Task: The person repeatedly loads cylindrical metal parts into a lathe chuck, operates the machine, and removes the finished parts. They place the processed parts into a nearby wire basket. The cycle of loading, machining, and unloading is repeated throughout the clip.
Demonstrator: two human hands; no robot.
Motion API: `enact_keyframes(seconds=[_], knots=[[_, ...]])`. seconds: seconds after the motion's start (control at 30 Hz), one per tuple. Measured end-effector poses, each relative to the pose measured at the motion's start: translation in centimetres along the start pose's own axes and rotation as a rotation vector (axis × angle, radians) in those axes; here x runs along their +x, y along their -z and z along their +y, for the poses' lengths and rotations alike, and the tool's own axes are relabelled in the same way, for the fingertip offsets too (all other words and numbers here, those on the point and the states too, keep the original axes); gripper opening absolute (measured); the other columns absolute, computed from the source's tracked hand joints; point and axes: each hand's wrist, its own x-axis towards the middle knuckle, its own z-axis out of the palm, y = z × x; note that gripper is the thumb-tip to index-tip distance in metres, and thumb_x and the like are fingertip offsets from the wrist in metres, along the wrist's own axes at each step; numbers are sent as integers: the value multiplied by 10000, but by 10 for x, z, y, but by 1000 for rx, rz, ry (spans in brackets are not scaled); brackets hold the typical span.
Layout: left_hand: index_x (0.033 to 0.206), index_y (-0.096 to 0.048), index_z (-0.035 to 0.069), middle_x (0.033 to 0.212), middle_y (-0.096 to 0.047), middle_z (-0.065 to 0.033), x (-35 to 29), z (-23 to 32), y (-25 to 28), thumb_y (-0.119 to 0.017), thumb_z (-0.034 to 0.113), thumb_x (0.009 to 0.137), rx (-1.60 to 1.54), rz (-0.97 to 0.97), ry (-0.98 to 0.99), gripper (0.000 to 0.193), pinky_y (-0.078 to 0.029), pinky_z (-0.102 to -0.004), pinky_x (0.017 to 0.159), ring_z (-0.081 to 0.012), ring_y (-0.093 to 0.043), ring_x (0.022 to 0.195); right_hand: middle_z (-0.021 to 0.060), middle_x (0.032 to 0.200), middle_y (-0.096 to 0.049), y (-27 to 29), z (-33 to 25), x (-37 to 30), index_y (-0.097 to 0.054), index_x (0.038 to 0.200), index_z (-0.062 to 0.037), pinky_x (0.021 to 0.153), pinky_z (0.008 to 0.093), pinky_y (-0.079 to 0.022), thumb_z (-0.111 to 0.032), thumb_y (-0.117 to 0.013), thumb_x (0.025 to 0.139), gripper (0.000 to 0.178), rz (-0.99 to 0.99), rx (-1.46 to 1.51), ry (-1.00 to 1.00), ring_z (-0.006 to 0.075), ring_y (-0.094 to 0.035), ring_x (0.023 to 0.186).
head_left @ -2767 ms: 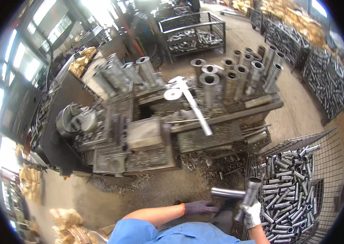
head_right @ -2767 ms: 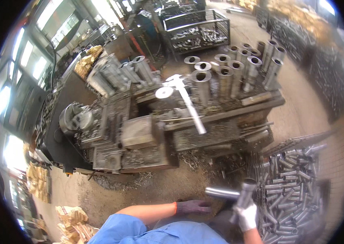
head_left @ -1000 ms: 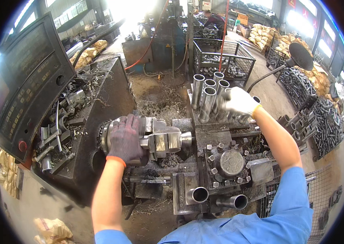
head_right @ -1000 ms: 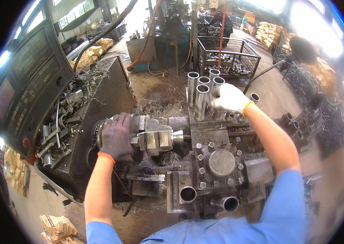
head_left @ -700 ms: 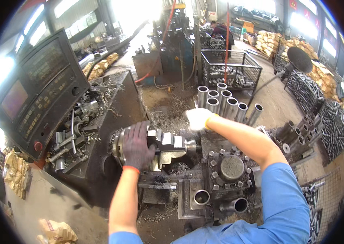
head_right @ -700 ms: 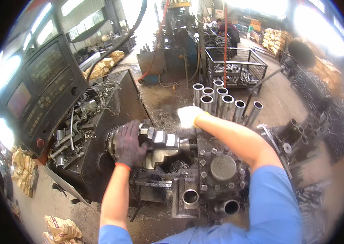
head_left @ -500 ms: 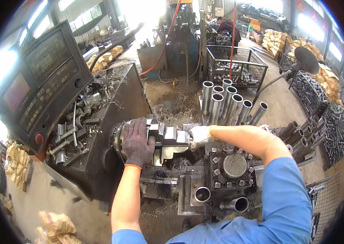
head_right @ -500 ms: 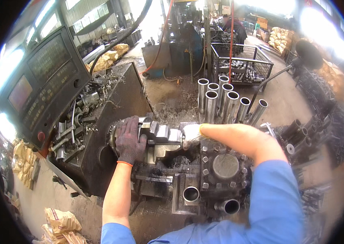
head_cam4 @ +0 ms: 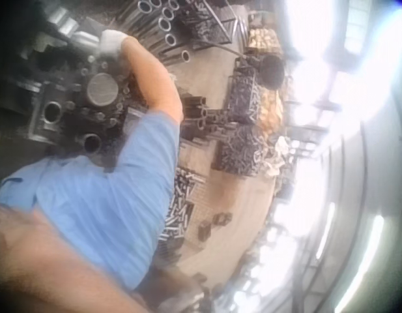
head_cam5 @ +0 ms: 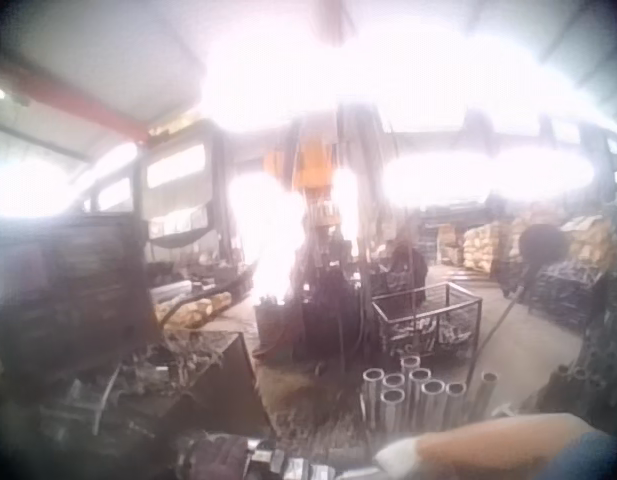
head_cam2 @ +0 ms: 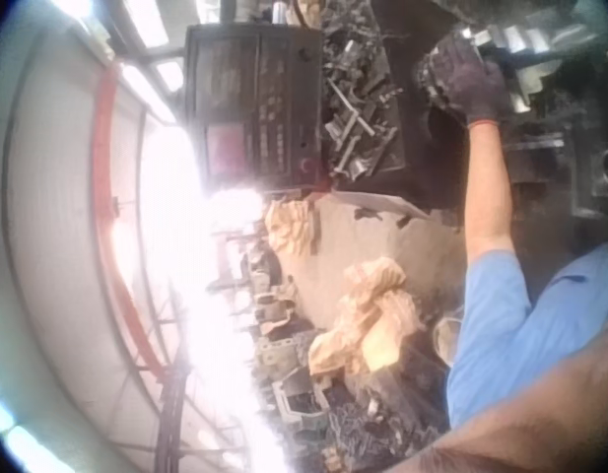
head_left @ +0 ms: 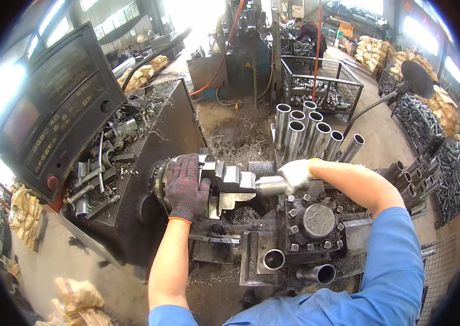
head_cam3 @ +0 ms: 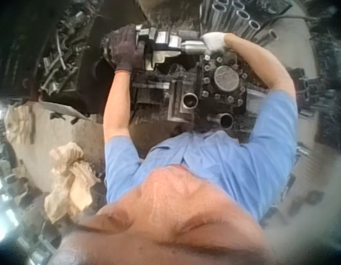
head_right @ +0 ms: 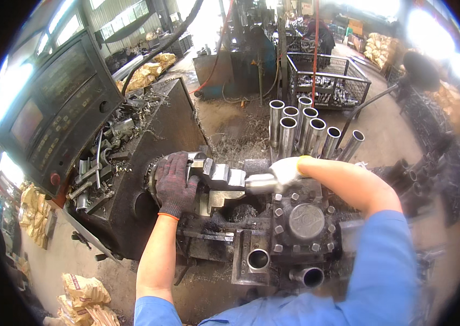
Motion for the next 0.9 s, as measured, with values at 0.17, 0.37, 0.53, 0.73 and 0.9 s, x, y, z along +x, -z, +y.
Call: enact_keyframes(seconds=[0.17, 0.37, 0.53, 0.73, 0.9], knots=[[1547, -515, 103, 1541, -576, -128, 11, -5, 5, -757, 367, 853, -31, -86, 3, 780, -278, -488, 1291, -314, -471, 1488, 198, 1020, -772, 21, -26, -107, -702, 1153, -45, 799, 490, -616, -389, -857, 673, 610, 491, -344, -287, 386, -768, 903], [1591, -419, 27, 1534, -543, -205, -32, 66, 82, -854, 271, 861, -1153, -93, 266, 884, -349, -494, 1245, -371, -448, 1487, 184, 1032, -724, -19, -204, -207, -642, 1261, -72, 812, 495, -604, -271, -815, 750, 575, 1020, -109, -306, 380, -753, 906], [1474, -493, 25, 1375, -602, -142, -203, 160, 142, -709, 291, 1034, -2126, 38, 1049, 558, -473, -470, 1143, -289, -597, 1291, 205, 1076, -654, -117, -302, -211, -515, 1417, 4, 715, 503, -588, -303, -836, 760, 793, 766, 41, -78, 372, -711, 898], [1396, -563, 57, 1249, -653, -103, -250, 135, 80, -852, 88, 871, -1972, -448, 1549, 600, -551, -441, 1005, -244, -655, 1132, 279, 1149, -743, -242, -270, -152, -649, 1349, 14, 891, 481, -594, -486, -863, 745, 812, 94, 567, -371, 417, -746, 1039], [1273, -633, 26, 1260, -674, -134, -276, 139, 61, -724, 204, 951, -2126, -378, 1608, 379, -494, -517, 1127, -318, -639, 1209, 172, 839, -773, -310, -227, -131, -762, 1069, 32, 731, 438, -578, -444, -897, 726, 603, 50, 1017, -248, 270, -756, 790]])
